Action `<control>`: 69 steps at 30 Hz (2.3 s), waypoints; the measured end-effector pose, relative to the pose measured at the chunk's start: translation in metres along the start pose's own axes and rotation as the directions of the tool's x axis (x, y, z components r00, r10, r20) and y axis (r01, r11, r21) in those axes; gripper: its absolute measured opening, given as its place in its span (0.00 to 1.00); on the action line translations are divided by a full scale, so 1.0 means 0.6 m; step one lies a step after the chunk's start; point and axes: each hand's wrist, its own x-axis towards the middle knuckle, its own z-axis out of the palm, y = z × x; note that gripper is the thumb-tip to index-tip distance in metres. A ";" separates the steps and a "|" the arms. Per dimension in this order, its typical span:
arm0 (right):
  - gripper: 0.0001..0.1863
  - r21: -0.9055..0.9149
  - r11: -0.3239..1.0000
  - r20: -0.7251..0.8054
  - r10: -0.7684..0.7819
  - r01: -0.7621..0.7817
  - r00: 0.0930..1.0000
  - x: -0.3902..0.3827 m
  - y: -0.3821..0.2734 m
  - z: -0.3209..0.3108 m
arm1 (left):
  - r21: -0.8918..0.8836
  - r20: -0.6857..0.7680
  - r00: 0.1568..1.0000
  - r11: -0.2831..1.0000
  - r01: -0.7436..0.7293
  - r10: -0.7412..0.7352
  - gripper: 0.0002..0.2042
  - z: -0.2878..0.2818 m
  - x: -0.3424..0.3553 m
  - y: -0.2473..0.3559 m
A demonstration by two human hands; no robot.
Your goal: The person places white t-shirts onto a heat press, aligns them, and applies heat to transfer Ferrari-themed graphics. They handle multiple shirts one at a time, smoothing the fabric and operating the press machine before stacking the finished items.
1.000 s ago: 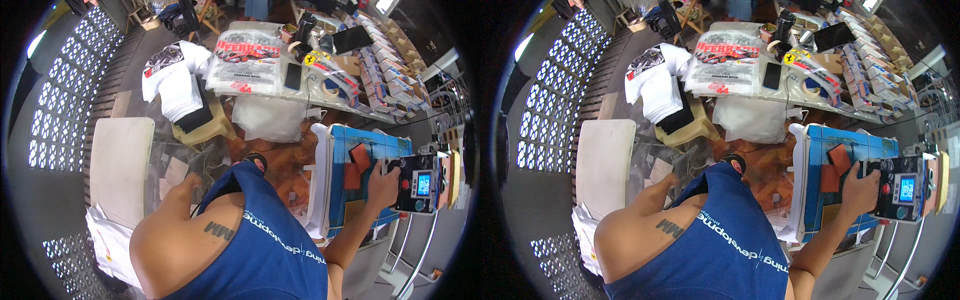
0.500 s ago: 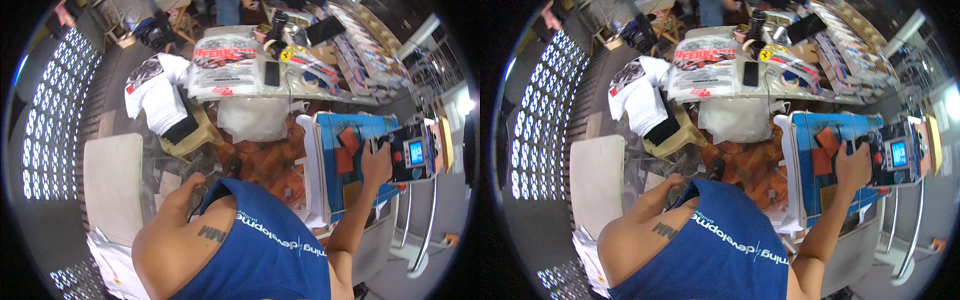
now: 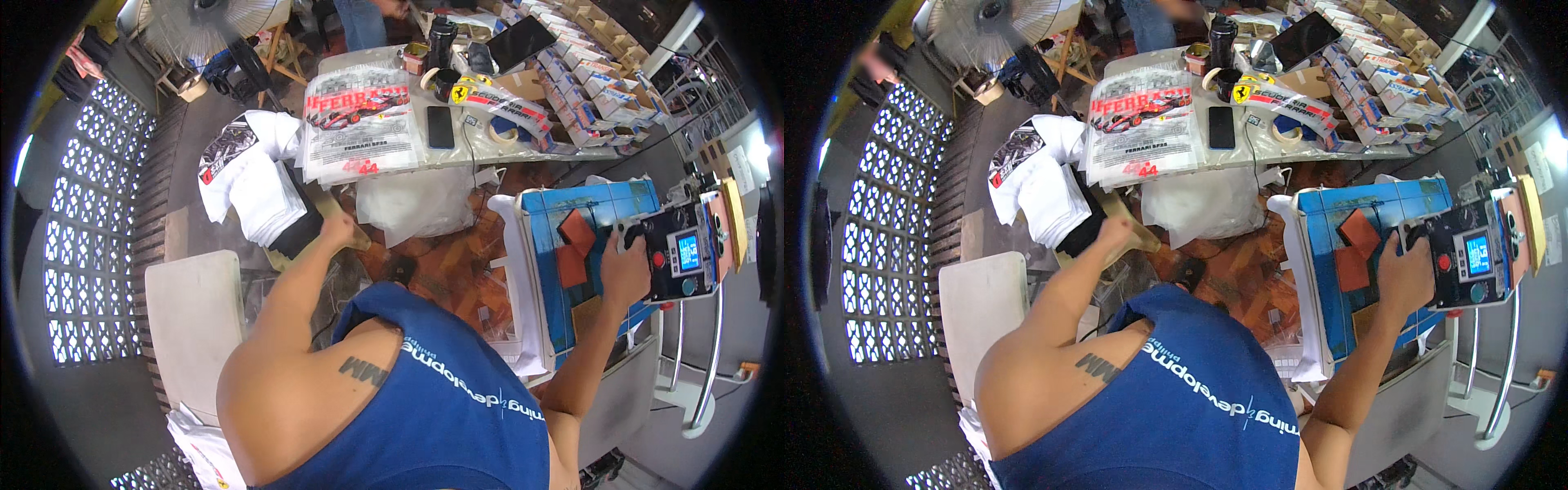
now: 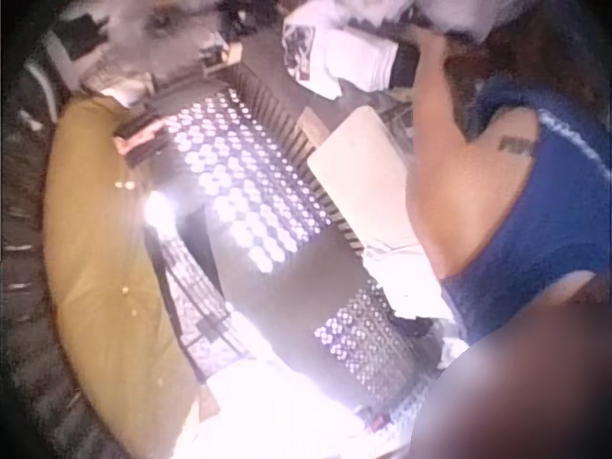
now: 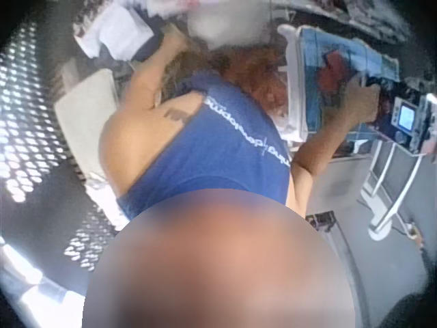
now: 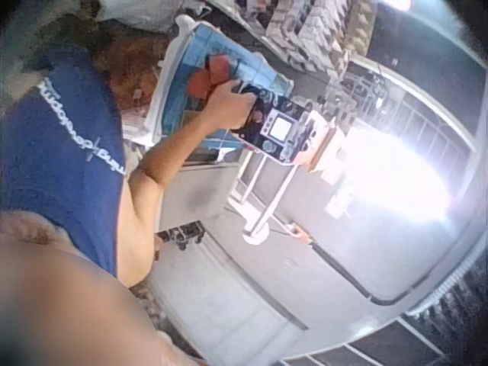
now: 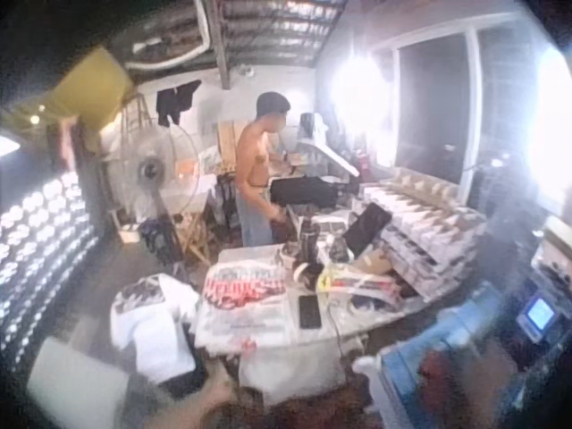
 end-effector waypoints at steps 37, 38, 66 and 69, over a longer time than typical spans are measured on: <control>0.22 -0.290 0.943 -0.272 0.080 -0.161 0.959 0.012 -0.013 0.070 | -0.264 -0.279 0.831 0.870 0.415 -0.481 0.36 -0.155 0.388 -0.046; 0.22 -0.285 0.944 -0.277 0.084 -0.165 0.957 0.011 -0.011 0.071 | -0.260 -0.270 0.839 0.875 0.410 -0.473 0.36 -0.157 0.387 -0.041; 0.19 -0.262 0.945 -0.277 0.123 -0.198 0.953 0.008 -0.019 0.070 | -0.141 -0.259 0.929 0.962 0.233 -0.263 0.23 -0.205 0.393 -0.005; 0.19 -0.261 0.944 -0.287 0.125 -0.203 0.950 0.010 -0.025 0.069 | -0.199 -0.188 0.947 0.955 0.222 -0.260 0.22 -0.212 0.389 0.000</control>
